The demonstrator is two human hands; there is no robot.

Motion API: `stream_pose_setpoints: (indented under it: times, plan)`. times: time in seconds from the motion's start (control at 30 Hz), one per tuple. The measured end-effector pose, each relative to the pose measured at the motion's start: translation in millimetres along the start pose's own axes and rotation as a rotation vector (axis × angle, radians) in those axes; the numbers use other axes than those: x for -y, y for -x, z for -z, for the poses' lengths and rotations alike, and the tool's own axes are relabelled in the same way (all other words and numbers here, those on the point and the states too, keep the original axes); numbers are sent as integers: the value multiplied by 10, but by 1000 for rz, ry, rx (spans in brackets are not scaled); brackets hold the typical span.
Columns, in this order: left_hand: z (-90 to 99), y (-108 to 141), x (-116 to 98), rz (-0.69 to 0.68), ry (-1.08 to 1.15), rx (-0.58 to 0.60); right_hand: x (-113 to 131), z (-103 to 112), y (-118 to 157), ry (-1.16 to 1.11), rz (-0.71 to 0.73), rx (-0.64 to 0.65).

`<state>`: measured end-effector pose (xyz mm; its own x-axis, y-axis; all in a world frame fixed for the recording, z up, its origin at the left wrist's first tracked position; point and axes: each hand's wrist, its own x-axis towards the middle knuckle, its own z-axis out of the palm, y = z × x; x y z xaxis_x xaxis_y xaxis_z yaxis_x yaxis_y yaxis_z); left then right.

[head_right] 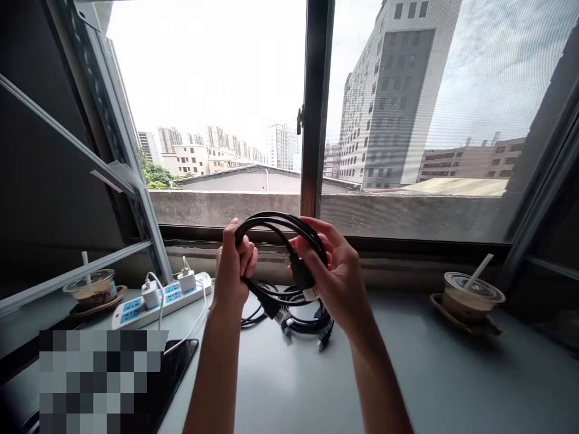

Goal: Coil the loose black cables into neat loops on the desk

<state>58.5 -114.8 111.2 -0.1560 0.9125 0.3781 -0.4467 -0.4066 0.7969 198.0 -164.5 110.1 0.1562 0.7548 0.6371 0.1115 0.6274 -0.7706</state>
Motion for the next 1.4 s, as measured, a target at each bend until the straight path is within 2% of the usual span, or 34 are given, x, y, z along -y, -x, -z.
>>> stream_pose_setpoints:
  times: [0.07,0.2,0.27,0.4,0.57,0.8,1.3,1.4]
  plan:
    - [21,-6,-25,33,-6,-30,10,-8,12,118,86,-49]
    - [45,2,-90,56,8,-69,6,-44,46,531,315,-141]
    - [47,18,-135,85,37,-42,-32,-64,37,669,413,-139]
    - [37,75,-233,140,87,75,-141,-57,-30,731,538,-156]
    - [31,146,-303,177,149,216,-185,8,-67,740,548,-175]
    - [14,162,-301,201,213,272,-161,27,-37,711,487,-195]
    - [20,156,-307,228,211,302,-112,59,-17,699,476,-197]
    - [-9,157,-250,181,102,290,-174,77,-50,746,411,-128]
